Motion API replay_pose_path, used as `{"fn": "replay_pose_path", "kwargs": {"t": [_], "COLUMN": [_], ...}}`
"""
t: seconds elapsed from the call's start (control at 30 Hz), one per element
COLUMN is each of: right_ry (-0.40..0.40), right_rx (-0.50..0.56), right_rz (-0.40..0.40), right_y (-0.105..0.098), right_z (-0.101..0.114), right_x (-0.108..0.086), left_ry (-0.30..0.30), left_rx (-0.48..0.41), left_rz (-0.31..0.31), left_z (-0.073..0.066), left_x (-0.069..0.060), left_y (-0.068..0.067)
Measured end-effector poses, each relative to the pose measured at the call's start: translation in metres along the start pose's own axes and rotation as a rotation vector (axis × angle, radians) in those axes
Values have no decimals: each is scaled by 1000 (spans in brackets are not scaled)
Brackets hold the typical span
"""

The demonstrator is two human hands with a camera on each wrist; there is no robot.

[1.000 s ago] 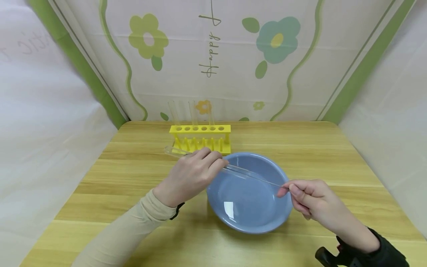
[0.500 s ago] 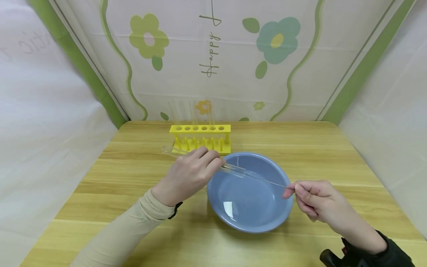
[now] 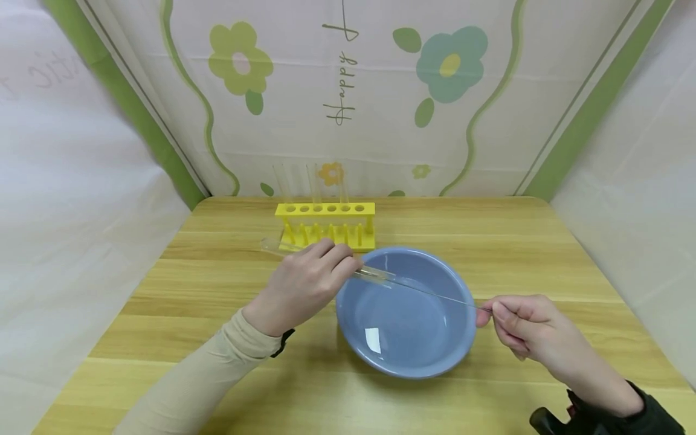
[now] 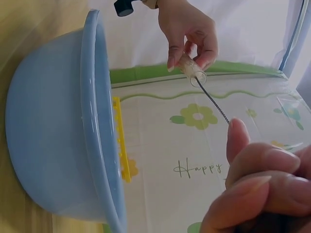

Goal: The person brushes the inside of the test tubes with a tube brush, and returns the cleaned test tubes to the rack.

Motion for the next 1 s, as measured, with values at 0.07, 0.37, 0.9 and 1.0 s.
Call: {"fn": "replay_pose_path", "kwargs": {"t": [0.07,0.37,0.9,1.0], "right_ry": [13,73,-148,-188], "right_rx": [-22,-66,-409,-456], "right_rz": [-15,-69,-221,-251], "right_y": [-1,-5,6,7], "right_z": [0,0,7,9], "right_x": [-2,-7,-9,-9], "left_ry": [2,-11,-40,-35], "left_rx": [-1,-16,-2,12], "left_rz": [3,6,-5,6], "left_z": [0,1,2,2], "left_x": [-1,-2,-1,2], "left_y": [0,1,-4,-8]}}
Point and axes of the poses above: each hand's wrist, its own x-axis towards the middle knuckle, its own y-axis out of the palm, z = x × y, the point moved 3 cm from there along x, towards the middle knuckle, and after that the axes turned 10 degrees about x, right-handed, at the moved point
